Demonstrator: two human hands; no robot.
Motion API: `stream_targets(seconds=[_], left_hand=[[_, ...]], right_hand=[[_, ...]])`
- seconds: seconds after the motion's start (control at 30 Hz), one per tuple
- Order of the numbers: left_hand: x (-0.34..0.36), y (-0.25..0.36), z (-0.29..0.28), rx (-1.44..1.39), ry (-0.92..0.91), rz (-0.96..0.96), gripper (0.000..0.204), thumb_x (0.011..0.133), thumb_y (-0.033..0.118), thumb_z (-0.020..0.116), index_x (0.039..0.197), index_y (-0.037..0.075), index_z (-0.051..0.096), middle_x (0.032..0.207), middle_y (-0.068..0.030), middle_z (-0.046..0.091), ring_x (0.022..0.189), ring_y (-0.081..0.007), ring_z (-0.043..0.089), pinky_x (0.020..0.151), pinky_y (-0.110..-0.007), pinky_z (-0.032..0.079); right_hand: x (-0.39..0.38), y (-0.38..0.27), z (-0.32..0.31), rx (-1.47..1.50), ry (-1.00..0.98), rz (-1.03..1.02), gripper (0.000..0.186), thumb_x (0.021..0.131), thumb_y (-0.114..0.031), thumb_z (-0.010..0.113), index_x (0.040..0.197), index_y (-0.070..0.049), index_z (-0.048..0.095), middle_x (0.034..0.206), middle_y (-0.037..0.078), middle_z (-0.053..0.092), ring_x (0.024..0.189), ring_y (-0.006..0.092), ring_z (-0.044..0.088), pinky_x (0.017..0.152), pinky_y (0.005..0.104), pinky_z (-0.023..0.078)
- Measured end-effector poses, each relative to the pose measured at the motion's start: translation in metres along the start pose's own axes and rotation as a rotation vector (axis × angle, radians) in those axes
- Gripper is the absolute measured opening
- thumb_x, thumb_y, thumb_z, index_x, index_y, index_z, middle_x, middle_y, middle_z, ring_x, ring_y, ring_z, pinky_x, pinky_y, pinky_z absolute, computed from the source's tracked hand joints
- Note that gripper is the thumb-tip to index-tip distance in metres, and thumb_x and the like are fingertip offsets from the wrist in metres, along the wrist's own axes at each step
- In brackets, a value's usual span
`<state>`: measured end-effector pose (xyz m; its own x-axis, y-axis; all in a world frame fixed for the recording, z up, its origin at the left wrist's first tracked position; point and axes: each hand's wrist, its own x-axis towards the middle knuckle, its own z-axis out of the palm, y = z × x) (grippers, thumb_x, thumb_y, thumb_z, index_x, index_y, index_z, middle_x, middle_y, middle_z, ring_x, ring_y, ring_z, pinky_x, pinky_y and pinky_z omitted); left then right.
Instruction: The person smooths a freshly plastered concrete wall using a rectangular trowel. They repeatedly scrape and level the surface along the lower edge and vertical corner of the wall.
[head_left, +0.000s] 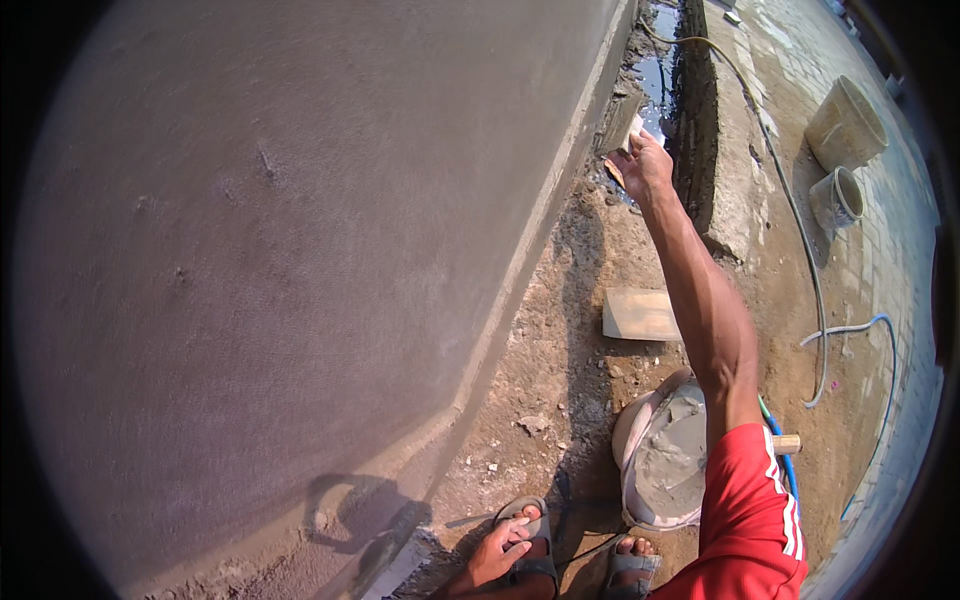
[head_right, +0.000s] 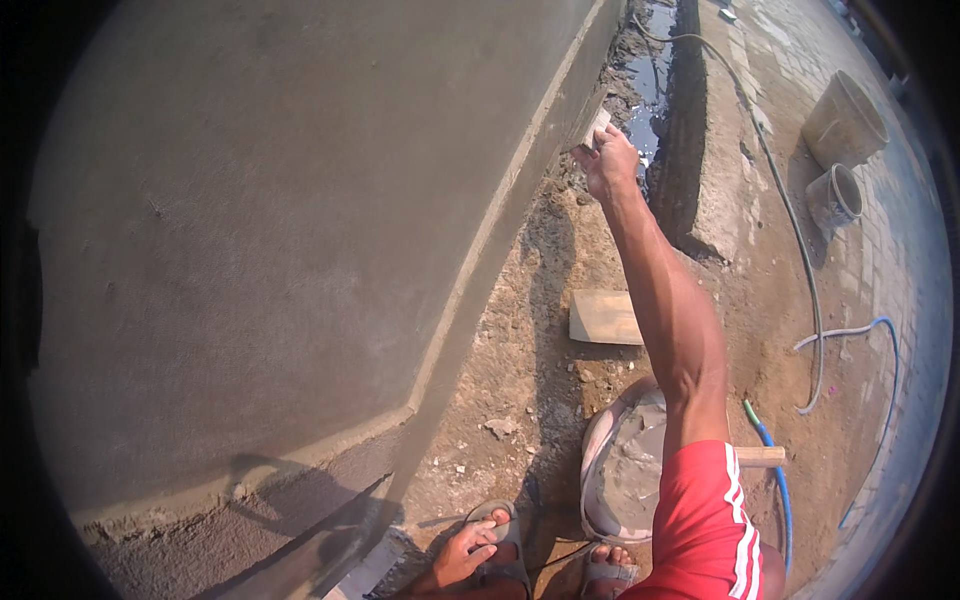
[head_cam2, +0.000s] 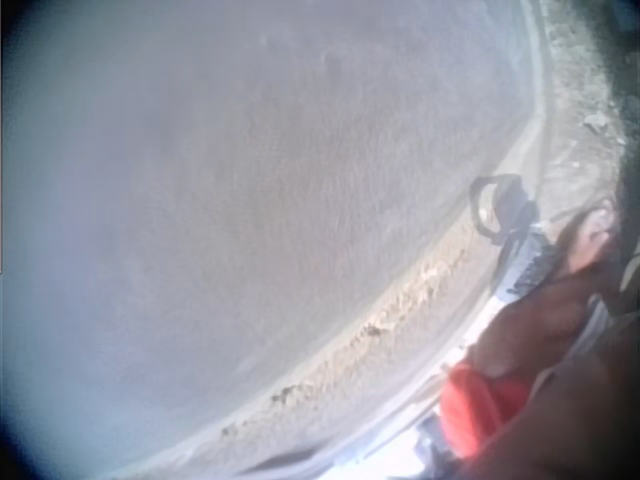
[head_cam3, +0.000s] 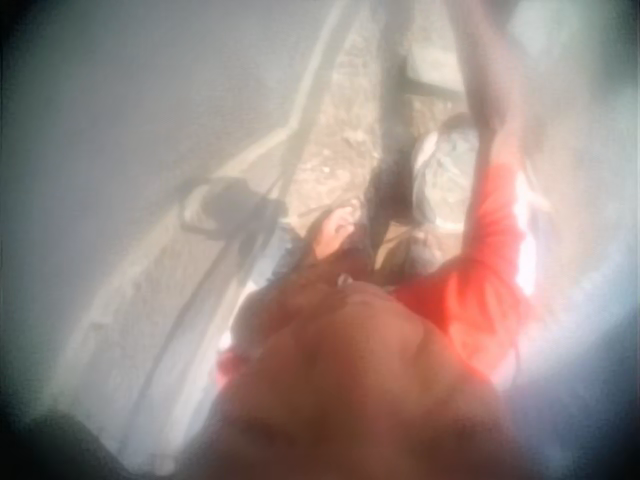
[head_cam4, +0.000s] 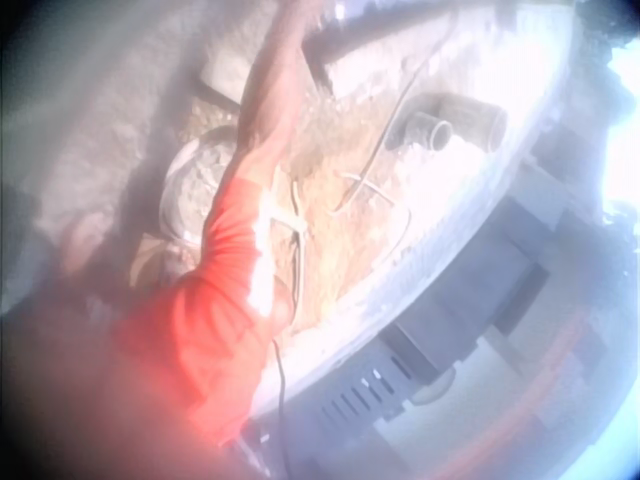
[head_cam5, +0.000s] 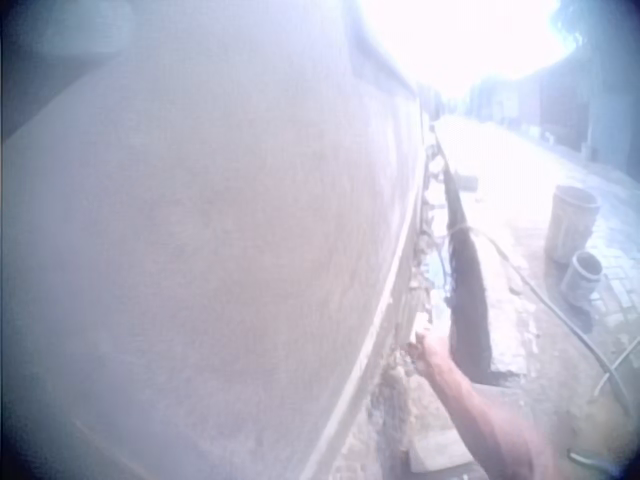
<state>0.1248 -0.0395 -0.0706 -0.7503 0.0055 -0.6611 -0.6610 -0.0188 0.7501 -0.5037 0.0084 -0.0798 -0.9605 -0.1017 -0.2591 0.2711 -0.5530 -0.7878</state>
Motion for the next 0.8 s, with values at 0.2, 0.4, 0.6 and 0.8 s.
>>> stream_targets(seconds=[0.2, 0.4, 0.6, 0.8], left_hand=[[0.0, 0.006, 0.0, -0.009, -0.016, 0.011, 0.044, 0.086, 0.015, 0.061, 0.125, 0.001, 0.046, 0.101, -0.0079, 0.059, 0.091, -0.0168, 0.059, 0.078, -0.03, 0.048], [-0.003, 0.005, -0.001, -0.041, 0.003, 0.046, 0.043, 0.087, 0.014, 0.061, 0.125, 0.002, 0.046, 0.1, -0.0095, 0.058, 0.089, -0.0168, 0.059, 0.076, -0.03, 0.048], [-0.006, -0.001, 0.002, -0.075, 0.024, -0.007, 0.038, 0.086, 0.011, 0.061, 0.12, 0.0, 0.048, 0.099, -0.0076, 0.059, 0.089, -0.0142, 0.06, 0.075, -0.028, 0.049], [-0.005, 0.012, 0.005, 0.022, 0.054, 0.046, 0.041, 0.086, 0.01, 0.061, 0.123, 0.002, 0.048, 0.097, -0.0078, 0.06, 0.084, -0.0131, 0.06, 0.072, -0.026, 0.049]], right_hand=[[-0.005, 0.052, -0.021, -0.115, 0.027, 0.143, 0.029, 0.089, -0.005, 0.043, 0.116, -0.006, 0.053, 0.102, 0.004, 0.057, 0.093, 0.0185, 0.054, 0.085, 0.048, 0.046], [-0.025, 0.07, 0.006, -0.139, 0.073, 0.169, 0.032, 0.087, -0.004, 0.042, 0.116, -0.005, 0.053, 0.102, 0.008, 0.058, 0.088, 0.0207, 0.057, 0.071, 0.0413, 0.053], [-0.065, 0.009, 0.059, -0.009, -0.07, 0.04, 0.033, 0.091, -0.005, 0.04, 0.123, -0.001, 0.046, 0.109, 0.011, 0.058, 0.093, 0.0227, 0.059, 0.074, 0.0394, 0.053], [-0.086, -0.062, 0.051, 0.241, -0.252, -0.073, 0.037, 0.094, -0.006, 0.04, 0.13, 0.004, 0.038, 0.117, 0.016, 0.055, 0.101, 0.0235, 0.058, 0.088, 0.0376, 0.05]])
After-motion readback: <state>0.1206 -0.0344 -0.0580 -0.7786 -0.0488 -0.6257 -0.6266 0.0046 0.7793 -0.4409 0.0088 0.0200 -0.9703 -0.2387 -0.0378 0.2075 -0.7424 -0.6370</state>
